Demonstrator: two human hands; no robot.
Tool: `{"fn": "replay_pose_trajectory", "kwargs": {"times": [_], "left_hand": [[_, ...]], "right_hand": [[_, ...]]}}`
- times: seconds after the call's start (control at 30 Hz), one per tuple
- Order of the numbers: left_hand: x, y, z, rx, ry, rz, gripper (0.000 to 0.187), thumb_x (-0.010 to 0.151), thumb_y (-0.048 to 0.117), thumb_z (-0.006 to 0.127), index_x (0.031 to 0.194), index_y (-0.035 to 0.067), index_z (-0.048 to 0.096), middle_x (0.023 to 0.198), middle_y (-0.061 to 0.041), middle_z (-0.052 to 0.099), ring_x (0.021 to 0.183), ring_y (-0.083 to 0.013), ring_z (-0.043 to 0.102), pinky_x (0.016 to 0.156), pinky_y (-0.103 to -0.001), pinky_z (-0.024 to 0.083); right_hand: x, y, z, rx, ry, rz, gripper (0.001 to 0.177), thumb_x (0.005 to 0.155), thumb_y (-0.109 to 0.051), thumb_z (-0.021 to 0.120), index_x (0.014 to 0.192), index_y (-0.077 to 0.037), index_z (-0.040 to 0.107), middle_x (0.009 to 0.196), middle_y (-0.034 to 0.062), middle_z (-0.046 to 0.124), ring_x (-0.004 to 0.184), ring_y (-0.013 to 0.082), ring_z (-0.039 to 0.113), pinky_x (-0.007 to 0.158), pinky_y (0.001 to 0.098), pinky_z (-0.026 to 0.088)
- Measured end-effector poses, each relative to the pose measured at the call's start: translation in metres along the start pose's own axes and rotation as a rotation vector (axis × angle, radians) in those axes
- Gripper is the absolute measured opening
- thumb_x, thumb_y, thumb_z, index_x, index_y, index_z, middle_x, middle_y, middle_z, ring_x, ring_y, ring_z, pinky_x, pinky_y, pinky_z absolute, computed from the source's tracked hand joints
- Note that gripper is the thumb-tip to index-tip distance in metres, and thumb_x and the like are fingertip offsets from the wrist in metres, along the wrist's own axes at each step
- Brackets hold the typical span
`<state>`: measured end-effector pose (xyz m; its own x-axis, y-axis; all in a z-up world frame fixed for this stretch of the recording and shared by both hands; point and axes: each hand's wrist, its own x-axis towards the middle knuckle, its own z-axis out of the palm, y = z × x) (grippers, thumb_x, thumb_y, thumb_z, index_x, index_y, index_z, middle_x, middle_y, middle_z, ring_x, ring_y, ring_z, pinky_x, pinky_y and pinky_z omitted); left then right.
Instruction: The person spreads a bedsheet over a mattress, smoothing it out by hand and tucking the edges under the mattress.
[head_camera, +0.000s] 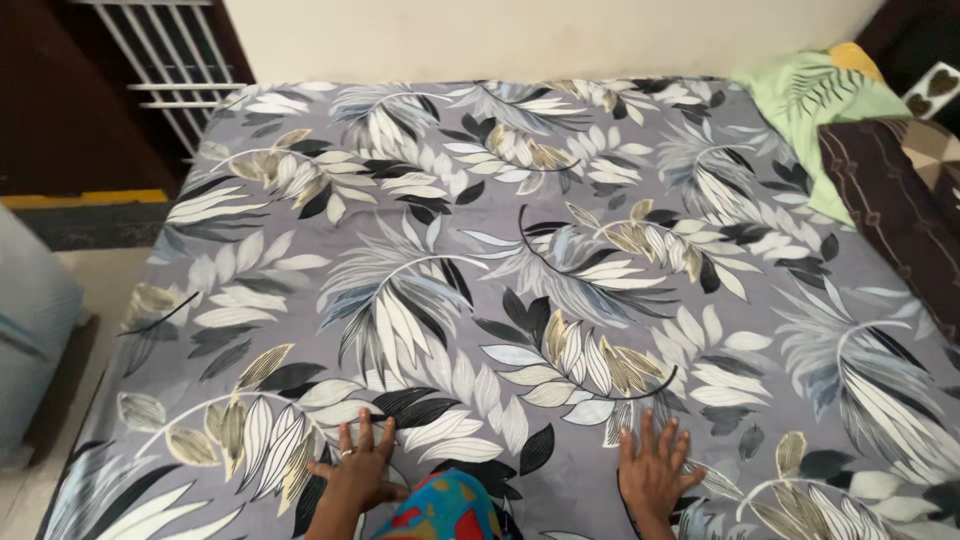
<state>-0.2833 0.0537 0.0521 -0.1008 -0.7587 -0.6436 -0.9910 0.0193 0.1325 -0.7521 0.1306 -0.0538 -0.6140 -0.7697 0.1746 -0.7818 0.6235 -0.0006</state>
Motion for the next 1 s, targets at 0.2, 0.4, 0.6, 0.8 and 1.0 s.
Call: {"fn": "replay_pose_trajectory", "kwargs": {"times": [0.2,0.4,0.6,0.8,1.0], "left_hand": [[0.014,-0.005,-0.003,0.031,-0.096,0.029,0.137,0.071,0.06,0.093,0.164,0.04,-0.005,0.172,-0.008,-0.026,0.159,-0.0441,-0.01,0.102,-0.089,0.011],[0.005,-0.015,-0.028,0.036,-0.144,0.071,0.132,0.075,0.054,0.092,0.164,0.041,-0.005,0.172,-0.008,-0.025,0.159,-0.0423,-0.009,0.105,-0.088,0.012],[0.02,-0.051,-0.061,0.305,-0.312,0.23,0.11,0.089,0.05,0.074,0.164,0.038,-0.005,0.173,-0.01,-0.018,0.159,-0.042,0.0,0.105,-0.086,0.019],[0.018,-0.029,-0.029,0.738,-0.215,0.245,0.088,0.103,0.046,0.056,0.165,0.035,-0.005,0.175,-0.013,-0.011,0.159,-0.0418,0.008,0.104,-0.085,0.025],[0.01,-0.046,-0.007,0.848,-0.009,0.126,0.074,0.103,0.064,0.038,0.163,0.048,-0.003,0.176,0.0,-0.005,0.16,-0.034,0.011,0.108,-0.084,0.018]], "right_hand": [[-0.002,-0.003,0.006,-0.103,0.0,0.015,0.069,0.099,-0.067,0.027,0.161,-0.037,0.027,0.169,0.0097,0.024,0.156,0.0334,0.019,0.113,0.0749,0.011],[0.001,-0.002,0.007,-0.031,0.001,0.007,0.069,0.098,-0.068,0.027,0.16,-0.036,0.026,0.168,0.0098,0.023,0.155,0.0329,0.017,0.111,0.075,0.009],[-0.001,-0.002,0.005,0.008,0.036,-0.006,0.067,0.098,-0.064,0.032,0.159,-0.036,0.028,0.167,0.0096,0.023,0.155,0.0328,0.017,0.113,0.0739,0.007],[0.0,-0.004,0.0,0.002,0.03,-0.007,0.068,0.098,-0.063,0.033,0.16,-0.035,0.028,0.168,0.0095,0.023,0.154,0.0339,0.018,0.113,0.0747,0.009],[0.005,0.024,-0.008,0.067,0.023,-0.066,0.07,0.098,-0.065,0.036,0.158,-0.028,0.031,0.164,0.0163,0.026,0.151,0.0396,0.02,0.109,0.0765,0.011]]}}
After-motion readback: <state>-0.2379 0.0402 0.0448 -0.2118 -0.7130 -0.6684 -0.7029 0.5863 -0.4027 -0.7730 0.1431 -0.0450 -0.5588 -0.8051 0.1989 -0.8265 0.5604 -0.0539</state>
